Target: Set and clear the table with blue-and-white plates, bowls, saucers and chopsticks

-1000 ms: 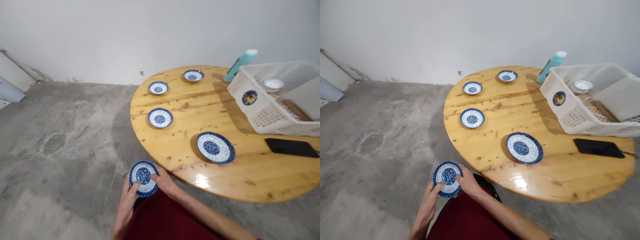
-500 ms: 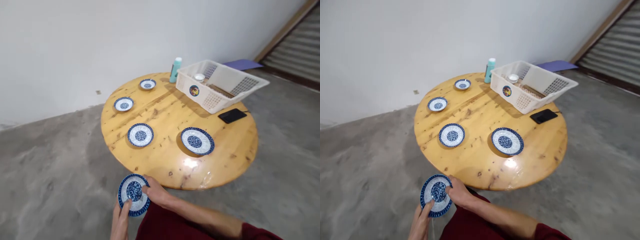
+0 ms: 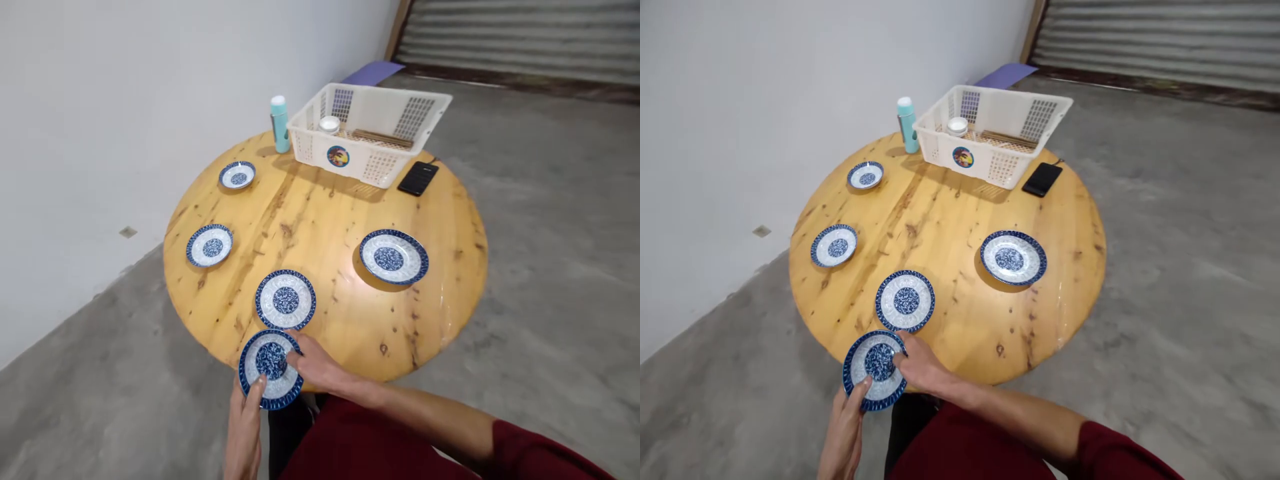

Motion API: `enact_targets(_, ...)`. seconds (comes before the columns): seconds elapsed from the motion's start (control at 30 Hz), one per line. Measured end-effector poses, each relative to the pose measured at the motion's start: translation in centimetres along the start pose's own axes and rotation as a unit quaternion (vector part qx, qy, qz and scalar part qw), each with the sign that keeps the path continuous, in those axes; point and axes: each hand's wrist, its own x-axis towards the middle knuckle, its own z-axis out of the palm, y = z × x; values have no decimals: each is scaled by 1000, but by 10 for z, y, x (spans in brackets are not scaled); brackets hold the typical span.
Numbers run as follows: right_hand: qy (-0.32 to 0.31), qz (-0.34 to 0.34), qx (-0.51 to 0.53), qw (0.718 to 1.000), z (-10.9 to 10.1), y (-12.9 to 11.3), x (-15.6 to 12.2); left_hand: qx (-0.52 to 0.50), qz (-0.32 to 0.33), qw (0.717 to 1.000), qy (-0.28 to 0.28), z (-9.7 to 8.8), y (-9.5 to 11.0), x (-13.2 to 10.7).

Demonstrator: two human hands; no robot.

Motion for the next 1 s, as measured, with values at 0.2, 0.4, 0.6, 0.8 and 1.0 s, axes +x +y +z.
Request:
enact_targets(0.2,154,29,69,985,-11,-16,28,73,40,985,-148,13,51,67)
enact_targets(0.4,283,42,192,939,-21,-41,46,132,108,938,-301,44,93,122)
enact_targets(0.6,346,59,239,905,-52,-47,70,158,109,907,-374,88,112,152)
enact_targets(0.8,311,78,188,928,-120,-31,119,115,98,930,-335,150,110,178)
enact_targets(1.0,234,75,147,958,-179,-27,175,104,98,961,-236,203,113,205)
